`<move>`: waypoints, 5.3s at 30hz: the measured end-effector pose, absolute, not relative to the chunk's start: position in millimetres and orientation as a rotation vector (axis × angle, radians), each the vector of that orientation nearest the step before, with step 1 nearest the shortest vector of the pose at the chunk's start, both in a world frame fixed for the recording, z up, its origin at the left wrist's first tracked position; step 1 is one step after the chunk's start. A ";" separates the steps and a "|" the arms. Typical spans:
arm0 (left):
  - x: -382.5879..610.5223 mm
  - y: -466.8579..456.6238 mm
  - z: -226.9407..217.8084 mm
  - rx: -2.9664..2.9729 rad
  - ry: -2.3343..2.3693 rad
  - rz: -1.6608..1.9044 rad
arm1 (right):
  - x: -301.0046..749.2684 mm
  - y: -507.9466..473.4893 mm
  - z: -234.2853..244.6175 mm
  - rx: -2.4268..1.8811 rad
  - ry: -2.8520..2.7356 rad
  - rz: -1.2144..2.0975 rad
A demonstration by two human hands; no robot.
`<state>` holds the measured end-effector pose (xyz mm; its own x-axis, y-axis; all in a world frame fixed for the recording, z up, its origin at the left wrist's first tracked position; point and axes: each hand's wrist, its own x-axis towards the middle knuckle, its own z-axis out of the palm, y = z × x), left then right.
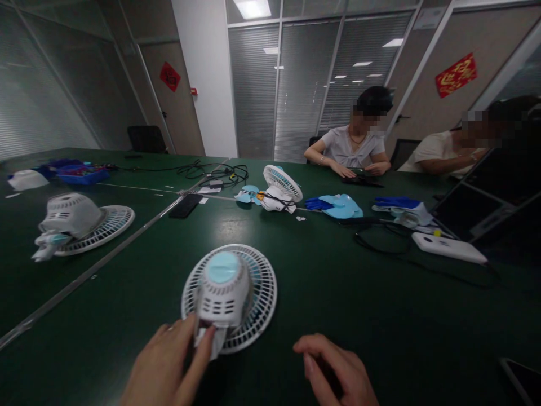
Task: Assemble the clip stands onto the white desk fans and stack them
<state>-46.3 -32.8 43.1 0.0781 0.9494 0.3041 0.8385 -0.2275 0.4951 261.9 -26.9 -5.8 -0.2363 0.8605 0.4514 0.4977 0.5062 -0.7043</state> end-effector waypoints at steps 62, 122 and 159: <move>-18.6 -33.5 30.5 1.326 1.277 0.993 | 218.2 -28.0 -12.3 -0.970 -2.398 -0.020; 25.6 -25.6 24.0 1.395 1.183 1.173 | 230.9 -5.2 48.4 -1.025 -2.181 -0.231; 35.0 -30.4 26.2 1.191 1.198 1.223 | 247.0 -9.2 40.3 -0.871 -2.157 -0.257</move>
<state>35.0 -30.4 26.2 -0.0057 1.0000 -0.0002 -0.0206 0.0001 0.9998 247.0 -9.2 40.3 -0.4604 0.5032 0.7313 0.6608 0.7444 -0.0962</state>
